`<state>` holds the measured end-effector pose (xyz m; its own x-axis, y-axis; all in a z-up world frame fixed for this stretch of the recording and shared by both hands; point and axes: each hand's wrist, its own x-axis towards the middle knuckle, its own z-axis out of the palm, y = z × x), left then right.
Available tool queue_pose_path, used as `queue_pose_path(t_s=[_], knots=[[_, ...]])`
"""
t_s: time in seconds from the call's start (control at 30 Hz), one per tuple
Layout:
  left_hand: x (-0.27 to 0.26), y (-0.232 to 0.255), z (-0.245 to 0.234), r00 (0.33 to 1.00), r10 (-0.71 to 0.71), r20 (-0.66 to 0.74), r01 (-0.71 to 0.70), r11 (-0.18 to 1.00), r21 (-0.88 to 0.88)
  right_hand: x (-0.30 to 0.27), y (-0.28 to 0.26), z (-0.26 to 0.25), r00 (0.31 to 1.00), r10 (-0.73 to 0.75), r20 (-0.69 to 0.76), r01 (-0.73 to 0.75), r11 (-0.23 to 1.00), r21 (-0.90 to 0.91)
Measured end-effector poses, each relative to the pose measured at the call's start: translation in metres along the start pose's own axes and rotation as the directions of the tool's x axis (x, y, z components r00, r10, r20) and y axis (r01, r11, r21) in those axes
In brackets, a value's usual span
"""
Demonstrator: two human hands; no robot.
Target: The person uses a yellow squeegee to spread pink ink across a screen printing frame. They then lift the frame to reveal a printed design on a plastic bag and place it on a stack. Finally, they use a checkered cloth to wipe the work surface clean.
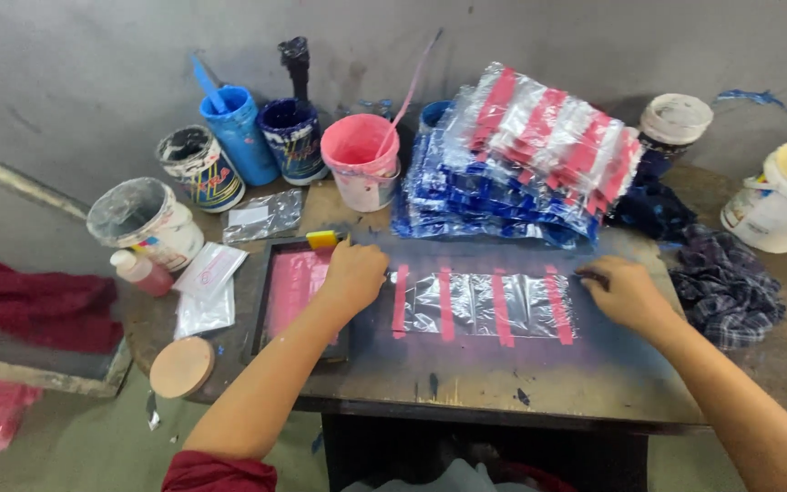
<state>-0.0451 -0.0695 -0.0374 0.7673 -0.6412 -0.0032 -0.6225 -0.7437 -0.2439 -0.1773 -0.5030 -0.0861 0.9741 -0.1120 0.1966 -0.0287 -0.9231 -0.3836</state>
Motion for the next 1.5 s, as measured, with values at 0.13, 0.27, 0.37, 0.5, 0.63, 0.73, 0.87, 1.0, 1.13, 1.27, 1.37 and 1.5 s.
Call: queue_pose_path(t_s=[0.13,0.27,0.37,0.5,0.63,0.73,0.87,1.0,1.13,1.27,1.37,1.5], knots=[[0.0,0.002,0.003,0.999,-0.006,-0.041,0.006,1.0,0.001,-0.005,-0.033,-0.015,1.0,0.007,0.014,-0.008,0.997,0.071],[-0.001,0.003,0.006,0.997,-0.036,-0.073,0.034,0.999,-0.035,-0.006,-0.045,-0.014,0.998,0.014,0.066,-0.013,1.0,-0.009],[-0.005,0.002,0.001,0.996,-0.045,-0.073,0.04,0.997,-0.061,-0.005,-0.051,-0.015,0.992,0.034,0.122,-0.03,0.999,-0.035],[-0.009,0.005,-0.002,0.996,-0.037,-0.083,0.033,0.998,-0.051,-0.005,-0.056,-0.019,0.982,0.071,0.176,-0.066,0.997,-0.033],[-0.012,0.007,-0.001,0.991,-0.032,-0.127,0.029,0.999,-0.029,-0.01,-0.06,-0.025,0.978,0.062,0.198,-0.056,0.998,-0.035],[-0.014,0.003,0.0,0.982,-0.069,-0.174,0.062,0.997,-0.048,-0.014,-0.061,-0.027,0.979,0.093,0.18,-0.097,0.995,0.016],[-0.017,0.0,-0.007,0.993,-0.113,-0.038,0.104,0.977,-0.187,-0.022,-0.061,-0.029,0.997,-0.081,0.006,0.08,0.997,0.018],[-0.02,0.002,-0.018,0.991,-0.132,0.034,0.136,0.954,-0.267,-0.032,-0.067,-0.039,0.986,-0.145,-0.081,0.148,0.988,0.034],[-0.025,0.005,-0.056,0.988,-0.145,0.056,0.155,0.936,-0.316,-0.036,-0.068,-0.051,0.988,-0.105,-0.117,0.12,0.984,0.128],[-0.018,0.001,-0.113,0.965,-0.219,0.143,0.257,0.892,-0.372,-0.03,-0.056,-0.066,0.991,-0.022,-0.132,0.063,0.946,0.317],[0.003,-0.008,-0.134,0.971,-0.237,0.021,0.224,0.881,-0.416,-0.017,-0.048,-0.083,0.981,0.036,-0.191,0.043,0.92,0.391],[0.045,-0.015,-0.174,0.96,-0.162,-0.23,0.032,0.875,-0.484,0.013,-0.035,-0.113,0.956,0.106,-0.273,0.055,0.85,0.524]])
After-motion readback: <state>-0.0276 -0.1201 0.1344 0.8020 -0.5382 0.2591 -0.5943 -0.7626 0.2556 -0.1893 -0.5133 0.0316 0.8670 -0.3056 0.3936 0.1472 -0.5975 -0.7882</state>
